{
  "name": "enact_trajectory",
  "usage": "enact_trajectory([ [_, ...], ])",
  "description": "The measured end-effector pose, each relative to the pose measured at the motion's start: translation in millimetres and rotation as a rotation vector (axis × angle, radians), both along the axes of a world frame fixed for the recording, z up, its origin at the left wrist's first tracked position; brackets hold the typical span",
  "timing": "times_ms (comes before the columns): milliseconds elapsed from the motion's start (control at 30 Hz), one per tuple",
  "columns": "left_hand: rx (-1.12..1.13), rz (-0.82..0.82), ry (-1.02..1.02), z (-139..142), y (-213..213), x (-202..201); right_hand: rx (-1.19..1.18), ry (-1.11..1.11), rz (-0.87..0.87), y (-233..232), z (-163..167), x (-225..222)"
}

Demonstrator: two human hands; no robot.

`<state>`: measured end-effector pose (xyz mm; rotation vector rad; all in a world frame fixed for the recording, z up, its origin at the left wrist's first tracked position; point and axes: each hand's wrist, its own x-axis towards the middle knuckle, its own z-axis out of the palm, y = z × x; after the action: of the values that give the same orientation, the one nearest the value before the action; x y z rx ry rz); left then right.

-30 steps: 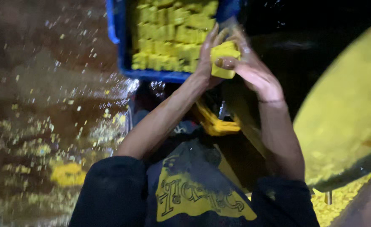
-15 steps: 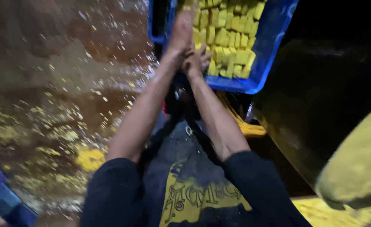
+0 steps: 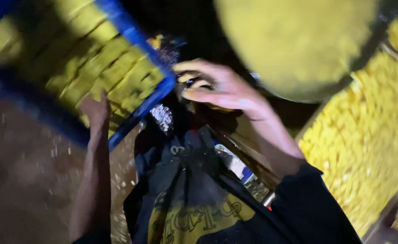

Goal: The person washes yellow tofu blocks in a large water-filled basin, rubbing and rinsing each block by hand, then places the washed blocks into a blue plastic crate, repeating the process one block at a time.

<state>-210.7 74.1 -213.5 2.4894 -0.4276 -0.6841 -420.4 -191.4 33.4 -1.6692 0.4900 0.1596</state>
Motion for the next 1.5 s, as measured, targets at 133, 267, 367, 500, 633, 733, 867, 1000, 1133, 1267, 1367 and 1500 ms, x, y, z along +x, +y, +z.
enact_trajectory([
  [133,-0.848,0.163,0.305,110,-139,-51,-0.503,0.020,-0.342,-95,57,-105],
  [267,-0.285,-0.833,0.231,179,-264,-131,-0.914,0.246,-0.081,-180,28,-170],
  [367,-0.770,-0.998,-0.525,179,-336,-200,-1.169,0.090,0.241,-210,-12,-187],
  [500,0.073,-1.261,-0.174,131,-379,-238,-1.051,0.665,0.463,-235,-56,-194],
  [633,-0.030,-0.911,0.184,105,-392,-231,-0.902,0.151,0.216,-264,-81,-200],
  [733,-0.056,-1.039,0.053,119,-391,-214,-0.582,0.125,0.038,-297,-81,-198],
  [867,-0.196,-1.176,-0.128,159,-402,-193,-0.555,0.012,-0.059,-344,-52,-176],
  [1000,-0.331,-1.199,-0.274,174,-456,-179,-0.494,0.238,-0.346,-386,-32,-136],
  [1133,-0.056,-1.190,-0.155,139,-509,-172,-0.852,0.036,-0.274,-411,-57,-93],
  [1267,-0.008,-1.212,-0.277,90,-512,-165,-1.208,0.439,-0.146,-408,-72,-65],
  [1367,-0.030,-1.236,-0.281,85,-509,-157,-1.276,0.370,-0.114,-402,-74,-61],
  [1500,-0.195,-1.277,-0.290,113,-503,-135,-1.557,-0.343,0.107,-395,-67,-78],
])
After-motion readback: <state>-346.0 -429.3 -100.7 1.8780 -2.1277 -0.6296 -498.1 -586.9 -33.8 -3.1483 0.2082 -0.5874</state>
